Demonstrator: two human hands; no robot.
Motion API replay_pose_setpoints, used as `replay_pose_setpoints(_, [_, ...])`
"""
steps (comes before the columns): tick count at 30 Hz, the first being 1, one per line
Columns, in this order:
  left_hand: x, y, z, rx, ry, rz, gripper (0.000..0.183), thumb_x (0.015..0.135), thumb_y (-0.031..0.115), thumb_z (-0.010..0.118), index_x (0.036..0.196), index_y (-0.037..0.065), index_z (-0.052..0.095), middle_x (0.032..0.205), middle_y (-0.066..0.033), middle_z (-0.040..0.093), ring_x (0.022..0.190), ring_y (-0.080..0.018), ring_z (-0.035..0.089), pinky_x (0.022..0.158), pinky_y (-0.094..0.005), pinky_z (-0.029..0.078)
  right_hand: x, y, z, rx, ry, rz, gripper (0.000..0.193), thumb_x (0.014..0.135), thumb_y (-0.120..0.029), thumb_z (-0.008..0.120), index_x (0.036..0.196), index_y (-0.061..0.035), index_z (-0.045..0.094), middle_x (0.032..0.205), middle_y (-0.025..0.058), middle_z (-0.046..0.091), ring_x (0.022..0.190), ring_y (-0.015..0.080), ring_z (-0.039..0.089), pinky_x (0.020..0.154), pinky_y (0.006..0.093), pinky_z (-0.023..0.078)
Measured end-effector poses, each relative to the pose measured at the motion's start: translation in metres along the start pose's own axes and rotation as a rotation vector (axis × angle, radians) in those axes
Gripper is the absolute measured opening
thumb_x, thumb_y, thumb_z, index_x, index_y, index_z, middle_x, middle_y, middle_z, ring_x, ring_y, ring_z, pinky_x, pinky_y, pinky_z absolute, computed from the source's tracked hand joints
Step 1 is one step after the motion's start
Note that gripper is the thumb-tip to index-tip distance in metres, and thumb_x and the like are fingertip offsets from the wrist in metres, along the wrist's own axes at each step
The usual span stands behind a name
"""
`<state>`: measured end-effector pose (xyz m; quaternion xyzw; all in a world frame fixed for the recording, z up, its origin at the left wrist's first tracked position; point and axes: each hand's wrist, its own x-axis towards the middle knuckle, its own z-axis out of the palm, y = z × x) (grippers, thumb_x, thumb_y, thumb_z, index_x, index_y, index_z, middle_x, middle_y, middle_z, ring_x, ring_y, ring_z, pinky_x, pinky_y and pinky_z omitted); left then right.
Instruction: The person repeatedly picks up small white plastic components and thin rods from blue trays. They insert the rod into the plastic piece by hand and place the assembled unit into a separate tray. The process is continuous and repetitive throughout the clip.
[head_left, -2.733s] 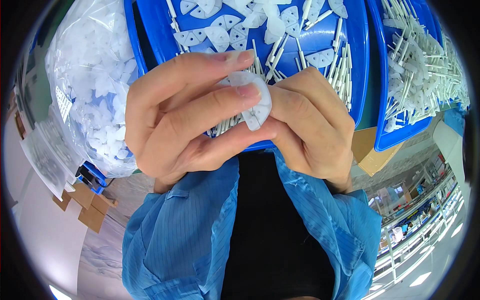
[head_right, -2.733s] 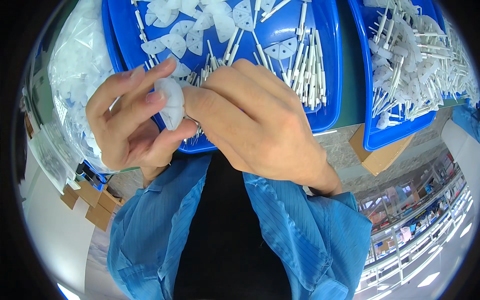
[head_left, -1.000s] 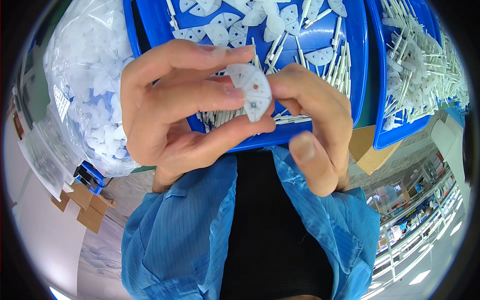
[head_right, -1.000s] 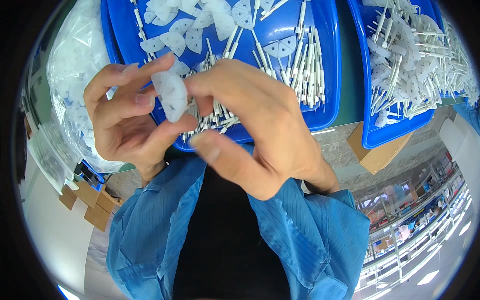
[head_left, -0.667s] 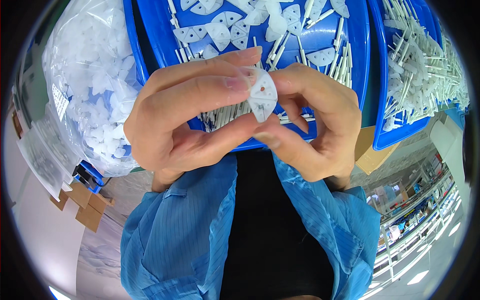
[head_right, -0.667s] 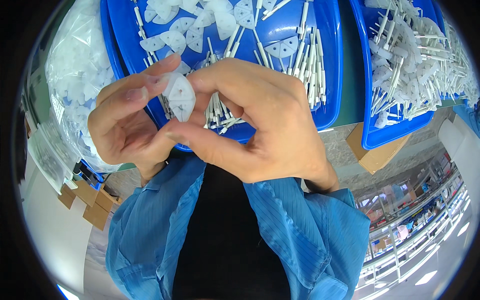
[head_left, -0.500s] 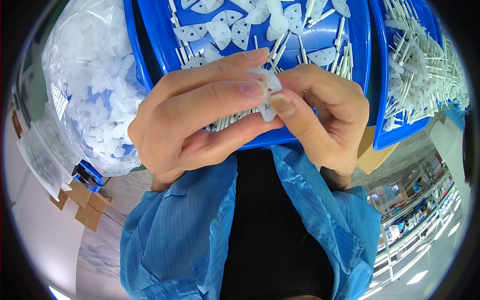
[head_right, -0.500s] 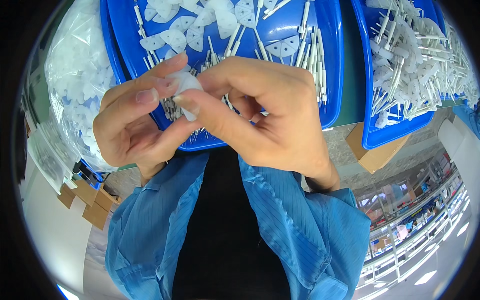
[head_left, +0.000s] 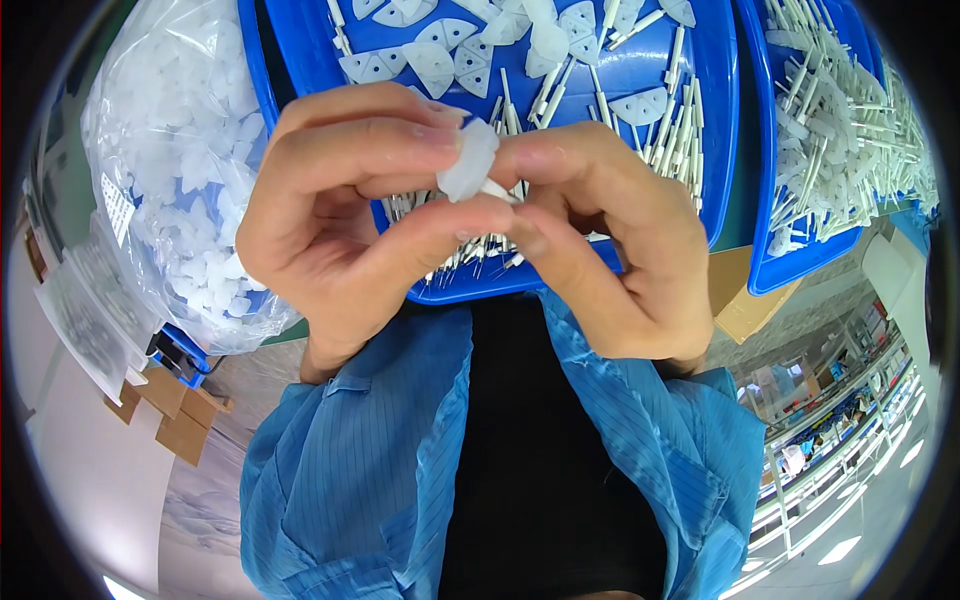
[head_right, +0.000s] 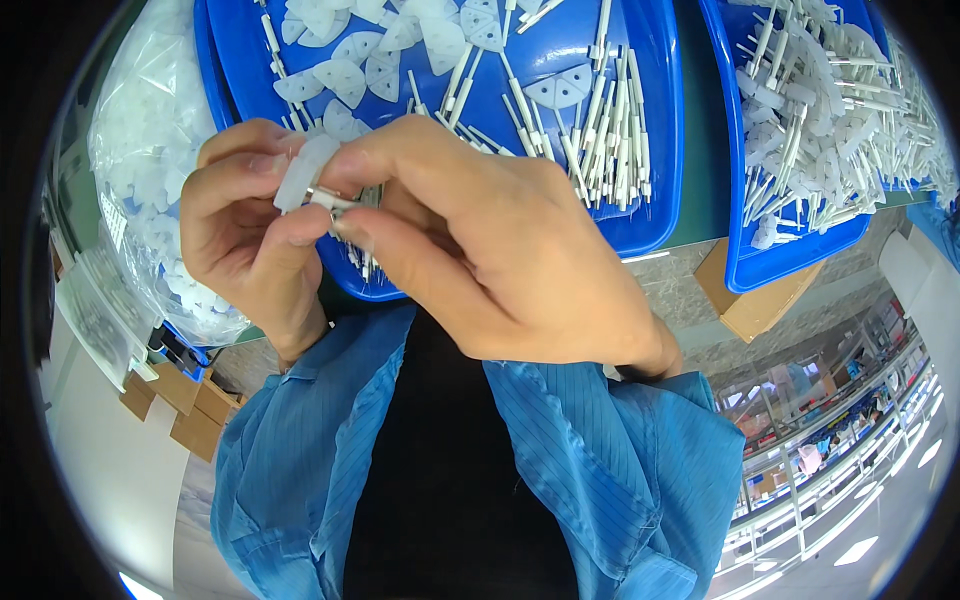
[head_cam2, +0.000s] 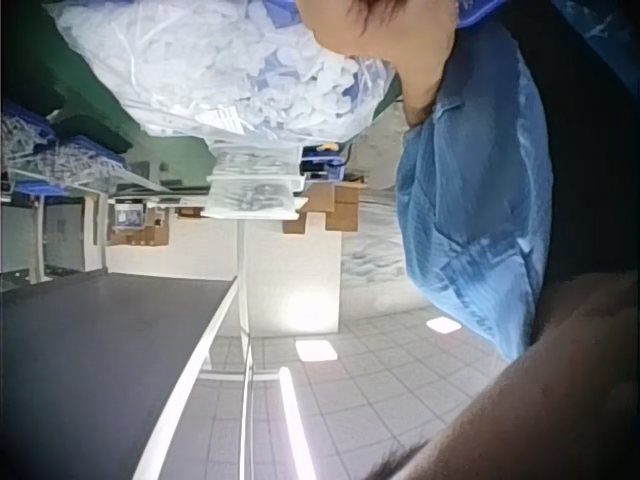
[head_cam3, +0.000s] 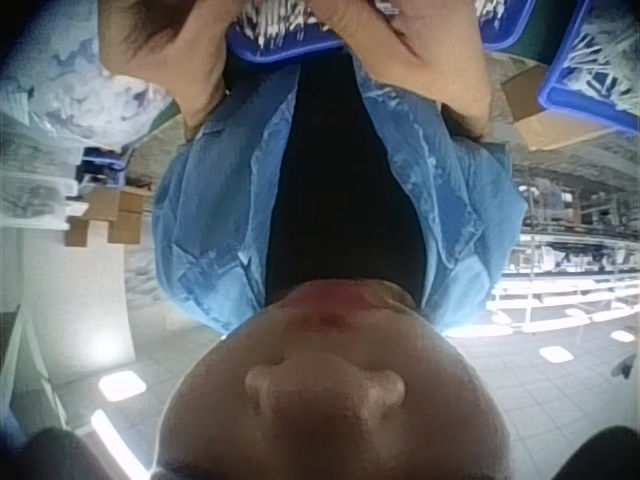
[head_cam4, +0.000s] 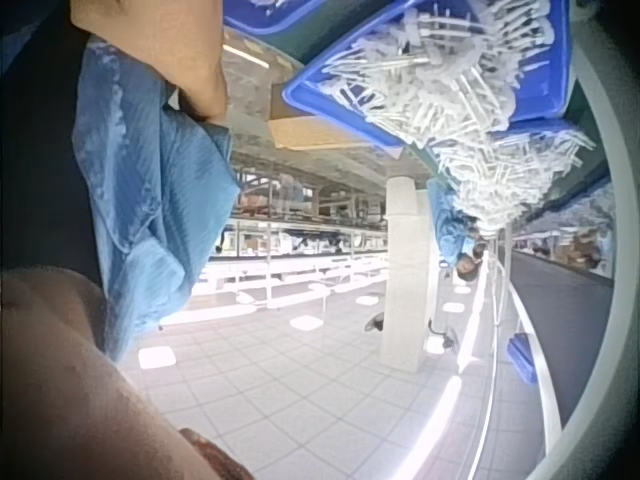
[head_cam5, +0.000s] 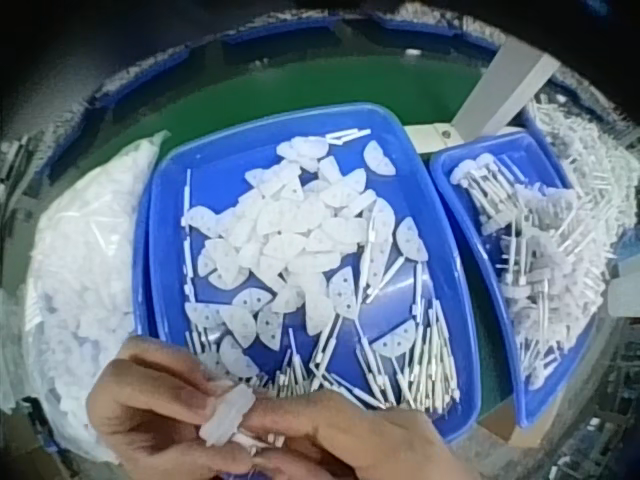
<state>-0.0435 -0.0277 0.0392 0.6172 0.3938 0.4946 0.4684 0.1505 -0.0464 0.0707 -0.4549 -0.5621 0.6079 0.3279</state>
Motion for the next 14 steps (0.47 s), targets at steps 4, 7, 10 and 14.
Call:
replay_pose_setpoints(4, [-0.001,0.0,0.004,-0.044,0.045,-0.026,0.039,0.076,0.019,0.081,0.103,-0.003,0.063,0.103,-0.0202,0.062,0.092,-0.0272,0.065,0.081,-0.0313,0.053,0.004,0.0,0.019,-0.324,0.215,-0.146,0.021,0.087,0.002,0.064,0.107,0.0046,0.06,0.094,0.0101,0.068,0.071,0.0129,0.066,0.06,0.0231,0.05])
replay_pose_setpoints(7, [0.001,0.001,-0.003,0.033,-0.018,0.019,0.037,0.081,0.024,0.077,0.103,-0.004,0.065,0.101,-0.0208,0.064,0.09,-0.0279,0.066,0.08,-0.0331,0.054,0.006,0.003,0.02,-0.464,0.285,-0.318,0.018,0.084,0.001,0.068,0.101,0.0037,0.062,0.087,0.0111,0.069,0.069,0.0171,0.069,0.058,0.0262,0.054])
replay_pose_setpoints(10, [0.003,-0.006,-0.003,-0.066,0.005,0.126,0.028,0.076,0.008,0.077,0.099,-0.004,0.069,0.097,-0.0203,0.066,0.085,-0.0255,0.069,0.075,-0.03,0.056,0.006,0.0,0.022,-0.512,0.323,-0.376,0.015,0.083,0.0,0.069,0.097,0.0029,0.064,0.082,0.0112,0.07,0.063,0.0203,0.07,0.054,0.0266,0.054])
replay_pose_setpoints(14, [-0.002,-0.007,-0.002,-0.104,0.023,0.168,0.022,0.076,-0.003,0.074,0.097,-0.004,0.071,0.097,-0.0206,0.068,0.083,-0.0261,0.07,0.074,-0.0289,0.058,0.001,-0.005,0.025,-0.602,0.356,-0.373,0.017,0.081,-0.003,0.072,0.096,0.0023,0.065,0.081,0.0118,0.071,0.062,0.0219,0.07,0.053,0.0262,0.055])
